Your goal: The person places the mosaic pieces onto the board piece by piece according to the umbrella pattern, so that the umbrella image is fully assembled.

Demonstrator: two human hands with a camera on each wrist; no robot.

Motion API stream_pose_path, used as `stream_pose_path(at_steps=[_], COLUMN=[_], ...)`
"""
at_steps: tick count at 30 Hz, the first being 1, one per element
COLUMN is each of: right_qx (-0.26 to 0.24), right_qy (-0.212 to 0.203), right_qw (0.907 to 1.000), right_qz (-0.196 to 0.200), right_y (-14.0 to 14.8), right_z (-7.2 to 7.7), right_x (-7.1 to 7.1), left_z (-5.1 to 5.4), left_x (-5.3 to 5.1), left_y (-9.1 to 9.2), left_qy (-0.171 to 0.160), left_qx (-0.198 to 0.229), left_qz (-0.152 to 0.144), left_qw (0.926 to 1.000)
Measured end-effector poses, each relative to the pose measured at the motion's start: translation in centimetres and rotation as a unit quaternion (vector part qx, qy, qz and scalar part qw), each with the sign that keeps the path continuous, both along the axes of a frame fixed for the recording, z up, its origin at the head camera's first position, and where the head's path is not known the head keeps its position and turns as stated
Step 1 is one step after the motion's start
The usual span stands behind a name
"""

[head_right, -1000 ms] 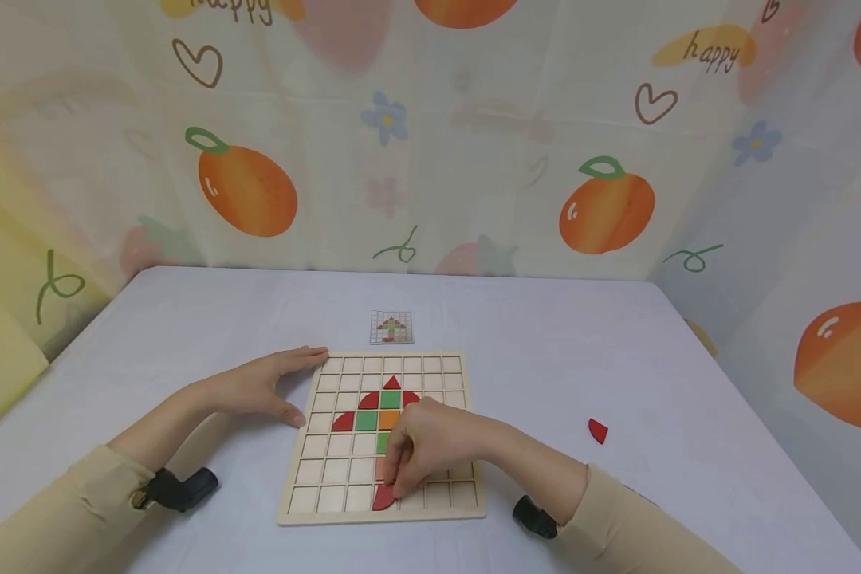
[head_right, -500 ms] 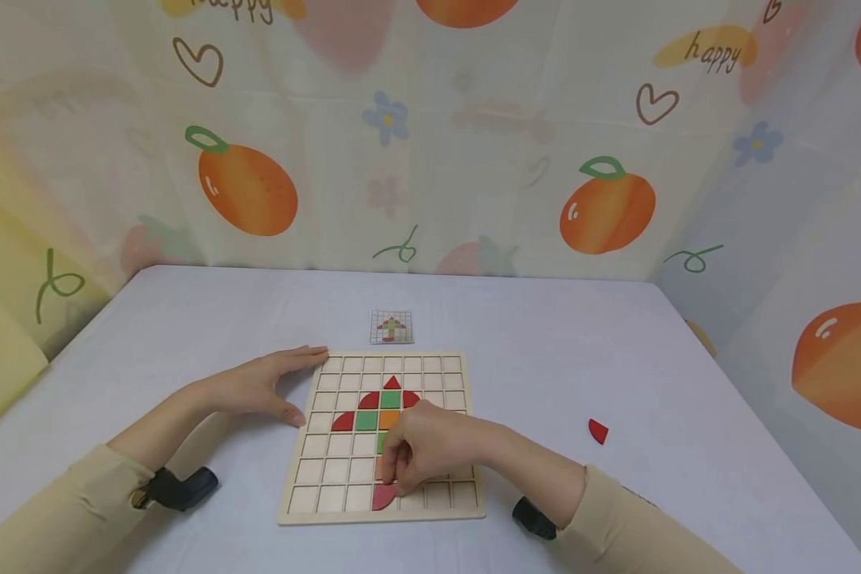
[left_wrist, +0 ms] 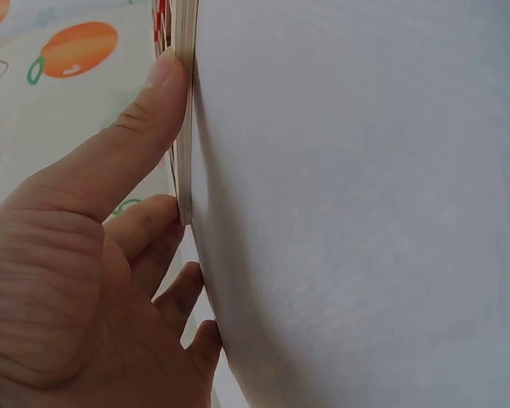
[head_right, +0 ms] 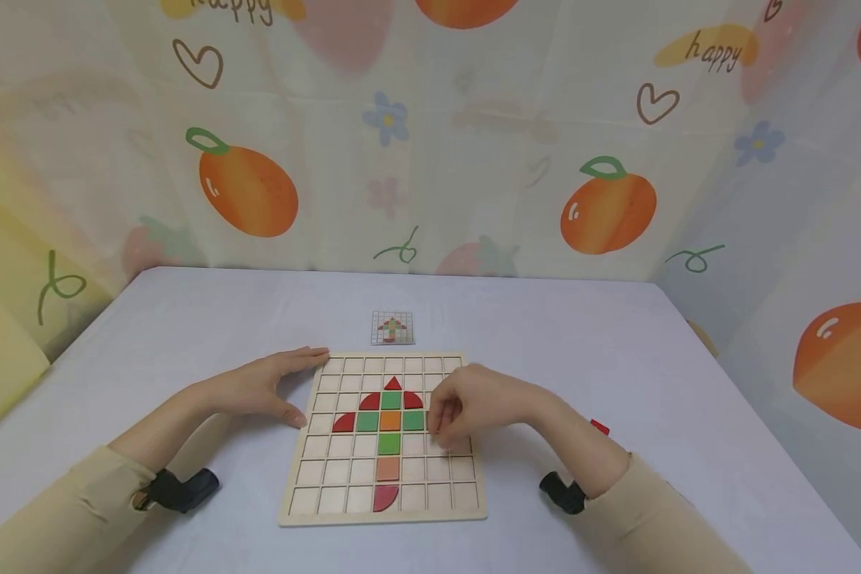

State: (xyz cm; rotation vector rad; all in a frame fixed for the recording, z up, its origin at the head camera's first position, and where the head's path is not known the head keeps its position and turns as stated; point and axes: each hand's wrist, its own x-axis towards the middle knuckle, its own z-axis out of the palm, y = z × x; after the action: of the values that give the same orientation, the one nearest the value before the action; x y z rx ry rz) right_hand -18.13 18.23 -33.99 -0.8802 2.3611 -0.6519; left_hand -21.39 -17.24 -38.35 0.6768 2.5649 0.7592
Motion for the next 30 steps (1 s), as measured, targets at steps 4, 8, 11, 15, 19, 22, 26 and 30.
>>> stream_pose_path(at_steps=[4,8,11,15,19,22,26,30], right_qx=[0.022,0.045,0.063,0.081,0.1,0.113,0.141,0.161], right_qy=[0.017,0.014,0.0,-0.035,-0.069,-0.085,-0.099,-0.106], right_qw=[0.9989,0.9955,0.9919,0.9862,0.9791,0.9739,0.9649,0.9583], right_qz=[-0.038,-0.082,-0.11,-0.14,-0.163,-0.178,-0.198,-0.211], right_y=[3.5,7.4,10.1,13.0,14.9,15.9,16.3,16.3], right_z=[0.5,0.7,0.6,0.5,0.3,0.1,0.3,0.7], right_x=[-1.5,-2.6,-3.1,-3.3,-3.1,-2.7,-2.0,-1.3], left_z=[0.0,0.0,0.0,0.0,-0.1,-0.2,-0.2,-0.1], left_x=[0.0,0.0,-0.1,-0.1,-0.1,-0.1,-0.2,-0.1], left_y=[0.0,-0.1,-0.1,-0.1,-0.1,-0.1,-0.2,-0.2], left_qy=[-0.001,0.002,0.005,0.004,0.001,0.002,0.001,0.0], left_qx=[-0.001,-0.002,-0.002,-0.004,-0.004,-0.005,-0.004,-0.002], left_qz=[0.003,0.003,0.0,-0.002,-0.002,-0.001,0.0,0.0], left_qw=[1.0,1.0,1.0,1.0,1.0,1.0,1.0,1.0])
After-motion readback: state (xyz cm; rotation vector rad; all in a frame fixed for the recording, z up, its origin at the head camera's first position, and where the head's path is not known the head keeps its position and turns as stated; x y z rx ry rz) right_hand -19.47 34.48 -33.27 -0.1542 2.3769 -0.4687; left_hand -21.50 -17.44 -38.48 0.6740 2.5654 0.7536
